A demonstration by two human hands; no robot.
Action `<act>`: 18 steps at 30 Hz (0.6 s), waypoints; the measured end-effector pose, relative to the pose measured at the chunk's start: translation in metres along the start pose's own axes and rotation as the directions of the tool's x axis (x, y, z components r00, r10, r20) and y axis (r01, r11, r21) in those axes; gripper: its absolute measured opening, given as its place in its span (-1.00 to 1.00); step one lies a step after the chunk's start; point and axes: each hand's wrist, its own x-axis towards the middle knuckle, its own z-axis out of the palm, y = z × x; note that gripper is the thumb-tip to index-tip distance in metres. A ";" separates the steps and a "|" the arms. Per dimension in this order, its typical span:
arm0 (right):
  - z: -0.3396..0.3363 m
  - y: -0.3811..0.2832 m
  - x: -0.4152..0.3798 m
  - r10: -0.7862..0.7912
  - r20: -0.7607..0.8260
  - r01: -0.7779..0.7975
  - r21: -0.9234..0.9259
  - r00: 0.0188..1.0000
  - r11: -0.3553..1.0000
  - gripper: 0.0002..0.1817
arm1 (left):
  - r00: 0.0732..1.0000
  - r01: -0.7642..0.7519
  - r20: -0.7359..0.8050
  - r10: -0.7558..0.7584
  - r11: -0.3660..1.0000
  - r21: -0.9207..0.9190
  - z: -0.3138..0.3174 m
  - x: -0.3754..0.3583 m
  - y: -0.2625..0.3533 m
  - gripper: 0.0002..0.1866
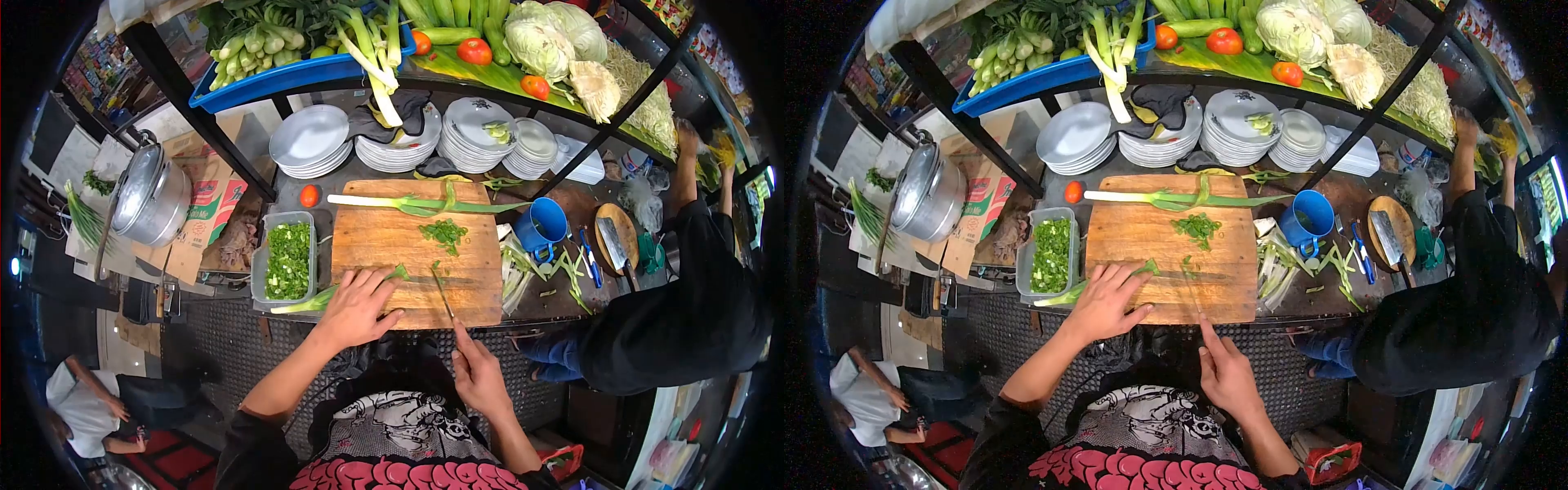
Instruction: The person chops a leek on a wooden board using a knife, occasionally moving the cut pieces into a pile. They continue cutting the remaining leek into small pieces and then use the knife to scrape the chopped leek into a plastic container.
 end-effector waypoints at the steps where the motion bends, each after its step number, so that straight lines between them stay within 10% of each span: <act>1: 0.000 -0.008 0.002 -0.014 0.015 0.014 0.003 1.000 1.000 -0.30 | 1.000 -0.005 -0.015 0.005 1.000 -0.004 0.001 0.000 -0.001 -0.40; 18: 0.060 -0.012 0.039 -0.148 0.009 0.148 -0.163 0.989 0.975 -0.11 | 0.996 0.020 -0.089 -0.012 0.996 0.089 0.001 -0.005 0.006 -0.34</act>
